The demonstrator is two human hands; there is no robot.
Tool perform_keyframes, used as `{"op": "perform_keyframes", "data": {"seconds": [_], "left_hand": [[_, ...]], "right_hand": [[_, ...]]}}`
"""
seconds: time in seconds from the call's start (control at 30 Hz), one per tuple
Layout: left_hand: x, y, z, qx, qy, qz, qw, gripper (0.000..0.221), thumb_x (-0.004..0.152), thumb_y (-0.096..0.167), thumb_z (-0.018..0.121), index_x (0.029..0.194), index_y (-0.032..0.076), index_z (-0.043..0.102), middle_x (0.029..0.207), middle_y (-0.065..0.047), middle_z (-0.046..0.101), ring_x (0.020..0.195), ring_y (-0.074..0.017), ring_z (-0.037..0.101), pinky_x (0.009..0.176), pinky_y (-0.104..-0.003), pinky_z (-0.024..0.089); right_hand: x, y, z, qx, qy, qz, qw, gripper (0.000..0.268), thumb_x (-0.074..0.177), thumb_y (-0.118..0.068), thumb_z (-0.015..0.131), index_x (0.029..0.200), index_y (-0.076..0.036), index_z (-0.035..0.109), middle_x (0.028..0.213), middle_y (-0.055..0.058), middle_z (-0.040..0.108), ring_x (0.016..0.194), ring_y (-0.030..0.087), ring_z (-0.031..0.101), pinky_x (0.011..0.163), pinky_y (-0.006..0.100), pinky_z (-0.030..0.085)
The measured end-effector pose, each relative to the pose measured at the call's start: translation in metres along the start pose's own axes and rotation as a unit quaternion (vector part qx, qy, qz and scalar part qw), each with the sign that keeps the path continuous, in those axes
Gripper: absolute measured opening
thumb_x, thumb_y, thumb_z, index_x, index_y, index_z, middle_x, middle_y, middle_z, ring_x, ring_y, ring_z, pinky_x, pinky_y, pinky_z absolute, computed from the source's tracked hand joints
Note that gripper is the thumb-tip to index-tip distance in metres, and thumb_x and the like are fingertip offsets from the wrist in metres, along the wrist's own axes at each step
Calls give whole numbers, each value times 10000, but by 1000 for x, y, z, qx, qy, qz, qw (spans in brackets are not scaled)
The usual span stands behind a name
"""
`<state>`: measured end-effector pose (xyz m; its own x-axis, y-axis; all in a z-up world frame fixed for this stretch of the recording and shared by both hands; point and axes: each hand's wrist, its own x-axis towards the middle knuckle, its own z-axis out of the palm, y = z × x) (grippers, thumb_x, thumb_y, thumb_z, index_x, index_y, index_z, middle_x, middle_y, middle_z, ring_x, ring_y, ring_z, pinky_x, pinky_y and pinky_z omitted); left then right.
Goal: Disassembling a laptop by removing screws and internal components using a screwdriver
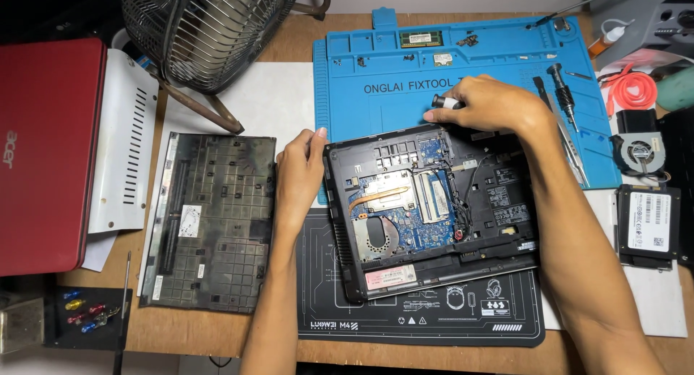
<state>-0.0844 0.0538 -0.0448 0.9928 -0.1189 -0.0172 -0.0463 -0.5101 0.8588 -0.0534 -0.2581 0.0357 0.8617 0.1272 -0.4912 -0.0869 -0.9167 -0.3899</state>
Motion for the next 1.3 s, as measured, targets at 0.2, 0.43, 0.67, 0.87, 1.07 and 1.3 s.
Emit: {"op": "perform_keyframes", "data": {"seconds": [0.2, 0.43, 0.67, 0.87, 1.07, 1.3], "left_hand": [[-3, 2, -8, -22, -24, -51, 998, 480, 1105, 357, 456, 871, -3, 671, 491, -151, 583, 373, -194, 556, 409, -292, 459], [-16, 41, -20, -63, -86, -132, 986, 553, 1073, 481, 378, 670, 106, 439, 409, -123, 539, 302, -158, 478, 446, -270, 407], [-19, 51, -31, -243, -115, -77, 960, 409, 996, 462, 563, 774, 120, 590, 523, -2, 545, 323, -97, 494, 309, -185, 366], [-21, 53, -34, -285, -127, 16, 950, 378, 1017, 344, 596, 707, 143, 518, 550, 22, 520, 369, -69, 504, 305, -158, 378], [-21, 45, -32, -239, -88, 124, 959, 431, 1072, 376, 484, 722, 202, 305, 732, 99, 238, 696, -39, 225, 645, -240, 185], [-24, 44, -32, -346, -134, 104, 923, 764, 963, 739, 260, 740, 79, 575, 630, -17, 570, 540, -86, 514, 528, -197, 348]], "right_hand": [[2, -4, -3, -30, -3, -2, 1000, 482, 1006, -455, 683, 794, -38, 801, 635, 119, 678, 694, 325, 688, 746, 413, 520], [-27, -26, -22, -67, -35, 31, 997, 594, 939, -607, 537, 1169, -110, 767, 1132, 113, 785, 1088, 290, 698, 932, 396, 486], [-66, -41, -47, -38, -29, 47, 998, 415, 886, -511, 670, 1125, -213, 829, 952, 13, 796, 871, 177, 663, 807, 301, 433], [-79, -30, -49, -62, -14, 38, 997, 418, 813, -455, 758, 1152, -212, 775, 1257, -55, 774, 1165, 159, 689, 930, 320, 460], [-94, -34, -53, -74, -6, 60, 995, 442, 810, -446, 769, 1213, -267, 773, 1221, -61, 779, 1147, 151, 681, 926, 315, 476], [-106, -13, -51, -123, 51, 27, 991, 392, 782, -507, 755, 1162, -415, 784, 1042, -155, 810, 924, 113, 709, 795, 311, 501]]}}
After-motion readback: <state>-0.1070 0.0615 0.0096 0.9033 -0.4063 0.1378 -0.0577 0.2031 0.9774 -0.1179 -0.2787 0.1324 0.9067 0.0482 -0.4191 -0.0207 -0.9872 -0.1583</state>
